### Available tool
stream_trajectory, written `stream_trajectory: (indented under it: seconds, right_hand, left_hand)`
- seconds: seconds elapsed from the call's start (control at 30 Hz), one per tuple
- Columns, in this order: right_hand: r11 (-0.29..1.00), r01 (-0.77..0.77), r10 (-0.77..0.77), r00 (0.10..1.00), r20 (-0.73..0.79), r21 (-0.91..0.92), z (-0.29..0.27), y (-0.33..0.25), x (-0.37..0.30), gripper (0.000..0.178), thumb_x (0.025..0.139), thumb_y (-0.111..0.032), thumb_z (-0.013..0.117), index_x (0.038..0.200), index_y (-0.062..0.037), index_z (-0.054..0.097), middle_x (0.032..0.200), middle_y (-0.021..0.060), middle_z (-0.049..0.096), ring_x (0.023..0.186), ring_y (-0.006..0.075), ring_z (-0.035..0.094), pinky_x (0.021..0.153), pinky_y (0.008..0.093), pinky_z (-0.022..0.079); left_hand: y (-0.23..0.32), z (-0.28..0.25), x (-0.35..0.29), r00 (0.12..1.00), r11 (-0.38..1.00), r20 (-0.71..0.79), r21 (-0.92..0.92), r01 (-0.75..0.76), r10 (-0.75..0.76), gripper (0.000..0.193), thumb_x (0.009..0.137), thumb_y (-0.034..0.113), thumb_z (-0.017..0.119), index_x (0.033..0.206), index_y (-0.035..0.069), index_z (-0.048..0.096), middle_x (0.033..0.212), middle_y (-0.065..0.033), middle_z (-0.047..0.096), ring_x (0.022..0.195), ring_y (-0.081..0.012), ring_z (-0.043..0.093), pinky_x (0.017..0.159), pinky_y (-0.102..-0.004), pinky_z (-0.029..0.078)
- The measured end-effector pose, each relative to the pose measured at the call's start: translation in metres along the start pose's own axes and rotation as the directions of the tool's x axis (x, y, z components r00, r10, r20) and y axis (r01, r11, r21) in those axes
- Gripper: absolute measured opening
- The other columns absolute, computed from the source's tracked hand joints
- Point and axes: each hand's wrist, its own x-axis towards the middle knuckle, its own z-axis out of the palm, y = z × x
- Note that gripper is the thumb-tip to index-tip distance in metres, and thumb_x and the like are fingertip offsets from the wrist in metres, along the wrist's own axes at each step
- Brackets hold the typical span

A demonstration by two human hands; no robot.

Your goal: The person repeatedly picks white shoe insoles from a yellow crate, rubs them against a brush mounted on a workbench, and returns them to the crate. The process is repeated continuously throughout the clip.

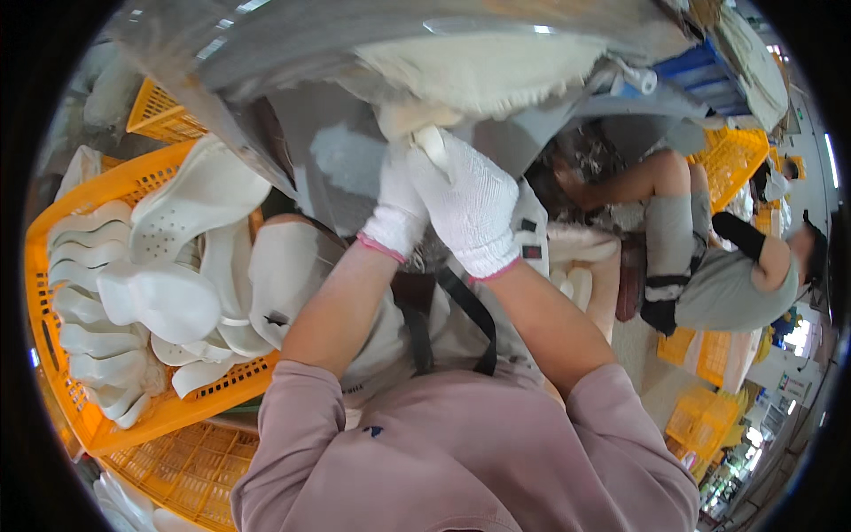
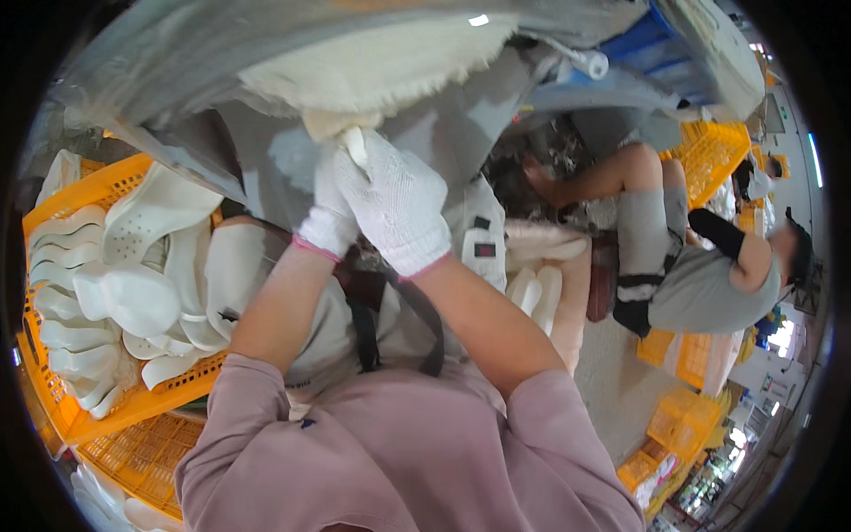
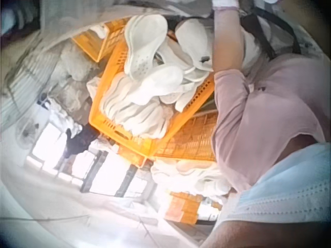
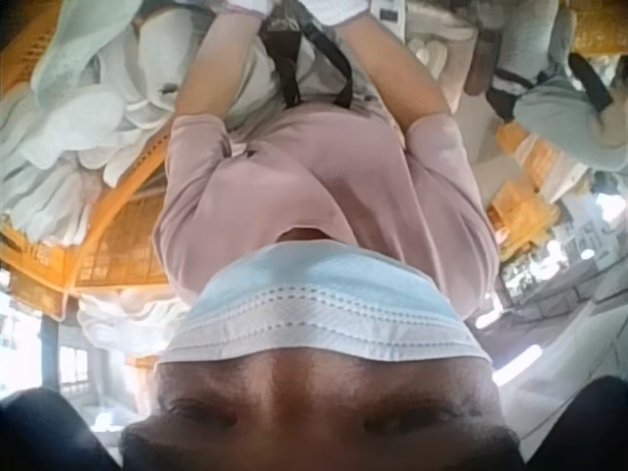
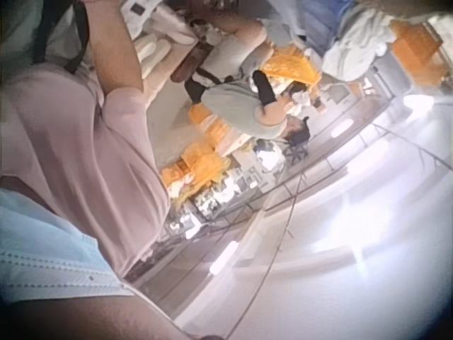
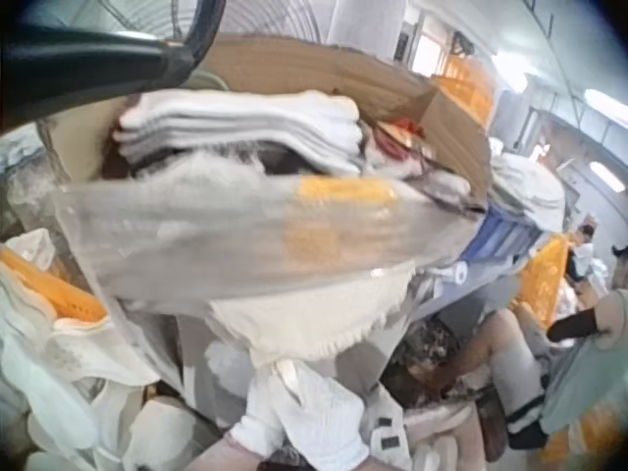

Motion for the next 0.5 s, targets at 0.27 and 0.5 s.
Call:
stream_trajectory:
  seconds: [0.27,0.5]
  right_hand:
    - [0.905,-0.271,0.028,0.807,0.59,0.328,-0.062,-0.014,0.0,0.071,0.079,-0.024,0.077,0.142,-0.001,0.054,0.119,0.0222,0.065,0.106,0.036,0.066,0.093,0.044,0.053]
    - [0.756,-0.133,-0.375,0.715,0.59,0.641,-0.028,0.032,0.006,0.072,0.083,-0.02,0.083,0.148,-0.0037,0.056,0.122,0.0158,0.073,0.113,0.0339,0.07,0.088,0.0437,0.061]
  left_hand:
    - [-0.005,-0.005,0.013,0.664,0.091,0.545,-0.734,0.673,-0.512,0.046,0.108,0.047,0.042,0.111,0.008,0.067,0.089,-0.0112,0.071,0.077,-0.0262,0.072,0.065,-0.0449,0.062]
    - [0.031,-0.002,0.024,0.831,0.424,0.156,-0.801,0.423,-0.534,0.061,0.102,0.07,0.045,0.112,0.012,0.063,0.093,-0.0103,0.068,0.081,-0.0309,0.068,0.075,-0.0506,0.06]
